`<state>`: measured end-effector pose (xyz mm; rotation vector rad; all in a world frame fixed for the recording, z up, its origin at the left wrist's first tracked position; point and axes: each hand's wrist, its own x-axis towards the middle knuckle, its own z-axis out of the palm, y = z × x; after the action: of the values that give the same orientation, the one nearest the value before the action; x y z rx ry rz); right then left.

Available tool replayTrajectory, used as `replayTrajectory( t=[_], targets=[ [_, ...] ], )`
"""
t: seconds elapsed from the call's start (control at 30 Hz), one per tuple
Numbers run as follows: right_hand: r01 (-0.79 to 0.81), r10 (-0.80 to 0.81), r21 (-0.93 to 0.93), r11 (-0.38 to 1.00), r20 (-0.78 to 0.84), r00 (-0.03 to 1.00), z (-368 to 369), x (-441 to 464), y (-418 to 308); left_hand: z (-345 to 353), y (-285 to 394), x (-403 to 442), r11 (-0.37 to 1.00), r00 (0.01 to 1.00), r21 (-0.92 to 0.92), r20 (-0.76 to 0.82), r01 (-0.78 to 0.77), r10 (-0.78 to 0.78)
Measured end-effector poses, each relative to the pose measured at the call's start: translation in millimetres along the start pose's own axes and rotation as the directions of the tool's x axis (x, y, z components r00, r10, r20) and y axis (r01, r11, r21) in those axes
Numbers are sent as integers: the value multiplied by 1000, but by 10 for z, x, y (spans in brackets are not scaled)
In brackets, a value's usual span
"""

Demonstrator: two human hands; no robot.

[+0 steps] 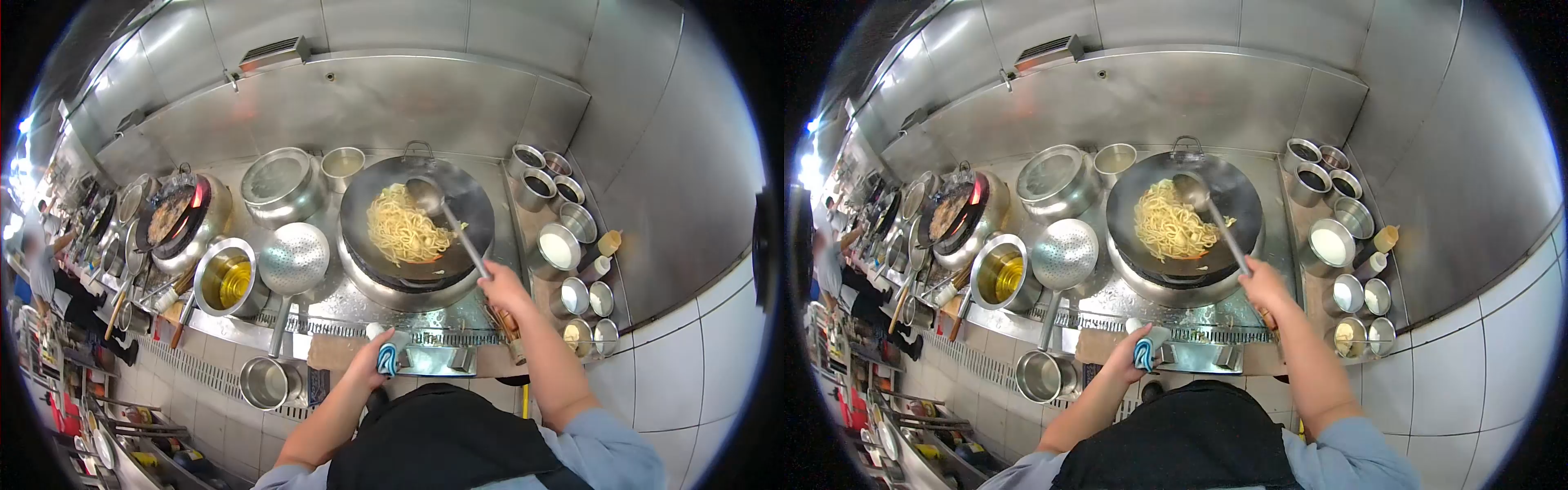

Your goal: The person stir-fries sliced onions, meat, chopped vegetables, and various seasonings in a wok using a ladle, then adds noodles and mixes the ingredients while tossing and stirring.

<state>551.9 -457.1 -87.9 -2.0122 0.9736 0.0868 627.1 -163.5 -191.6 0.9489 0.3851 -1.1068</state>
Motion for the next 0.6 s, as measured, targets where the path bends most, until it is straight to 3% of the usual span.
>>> replayTrajectory(
  t=[0.03,0.1,0.2,0.23,0.3,0.33,0.37,0.43,0.5,0.6],
  targets=[
    [421,-487,-272,865,-263,833,125,496,518,-54,9,-29,1000,1000,-14,20,4,-4],
    [237,-307,-237,942,-326,894,-4,418,127,-159,27,-88,999,998,-42,61,15,-12],
    [243,-328,-293,925,-293,898,198,802,56,-149,41,-115,1000,999,3,-27,-18,18],
    [232,-282,-237,943,-203,938,265,696,-99,-130,45,-99,1000,999,6,-25,-22,22],
    [42,-43,10,999,59,997,372,469,-315,-59,81,-86,1000,999,13,-19,-25,25],
    [140,-136,-15,990,144,980,376,458,-234,-17,106,-97,999,1000,24,2,-24,24],
    [136,-133,-12,991,140,981,326,422,-126,21,149,-106,999,1000,31,13,-22,21],
    [447,-458,-386,807,70,886,126,282,58,99,235,-124,999,999,36,38,-16,15],
    [370,-578,-786,495,20,816,-226,-20,73,115,257,-81,999,999,31,53,-7,6],
    [253,-581,-891,377,-15,813,-505,-448,150,153,307,47,997,992,-10,103,-76,77]
  ],
)
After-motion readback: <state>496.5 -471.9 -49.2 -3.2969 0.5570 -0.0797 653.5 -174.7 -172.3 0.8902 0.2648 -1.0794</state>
